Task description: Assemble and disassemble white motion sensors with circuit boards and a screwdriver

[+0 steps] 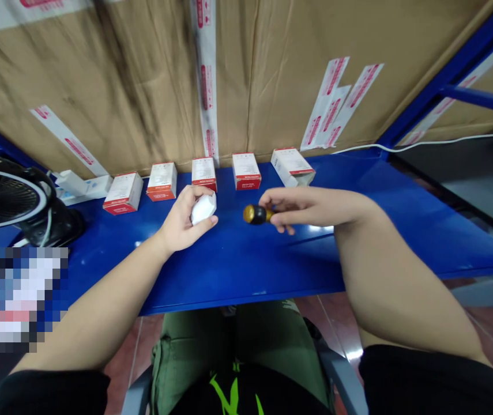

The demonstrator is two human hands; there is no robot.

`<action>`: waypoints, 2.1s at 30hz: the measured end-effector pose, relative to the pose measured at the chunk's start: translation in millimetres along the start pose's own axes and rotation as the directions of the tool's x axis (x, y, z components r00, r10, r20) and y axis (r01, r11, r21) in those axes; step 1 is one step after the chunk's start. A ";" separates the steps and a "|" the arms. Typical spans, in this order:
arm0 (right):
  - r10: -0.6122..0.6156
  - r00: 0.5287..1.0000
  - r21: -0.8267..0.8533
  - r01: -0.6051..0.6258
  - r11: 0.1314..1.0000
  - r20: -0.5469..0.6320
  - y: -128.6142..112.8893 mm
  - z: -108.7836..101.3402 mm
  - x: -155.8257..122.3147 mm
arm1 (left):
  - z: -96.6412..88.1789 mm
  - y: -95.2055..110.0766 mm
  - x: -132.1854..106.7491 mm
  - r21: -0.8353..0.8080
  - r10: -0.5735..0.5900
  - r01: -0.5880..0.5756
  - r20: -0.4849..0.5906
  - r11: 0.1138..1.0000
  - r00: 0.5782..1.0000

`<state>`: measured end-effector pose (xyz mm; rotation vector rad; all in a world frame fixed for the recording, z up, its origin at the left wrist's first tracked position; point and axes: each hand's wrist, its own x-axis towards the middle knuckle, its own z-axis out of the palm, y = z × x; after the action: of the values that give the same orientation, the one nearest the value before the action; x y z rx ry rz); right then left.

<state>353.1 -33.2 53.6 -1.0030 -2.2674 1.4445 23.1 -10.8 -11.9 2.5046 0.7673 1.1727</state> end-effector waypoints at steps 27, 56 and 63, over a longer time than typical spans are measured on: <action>0.158 0.096 0.158 0.879 0.450 -0.983 -2.8 -27.2 1.7 | 7.9 12.9 2.3 -0.064 0.194 -0.185 0.173 0.981 0.966; -0.113 0.031 -0.056 0.721 0.691 -0.993 11.0 -25.4 8.4 | 8.6 17.2 1.7 -0.063 0.149 -0.138 0.260 0.988 0.954; -0.164 -0.105 -0.194 0.623 0.758 -0.981 34.1 -41.5 7.9 | 6.4 11.2 1.0 -0.032 0.125 -0.121 0.229 0.992 0.965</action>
<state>384.3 9.5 42.1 -0.6403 -0.9245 0.3797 32.5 -19.6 -10.3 2.6450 0.5461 0.8973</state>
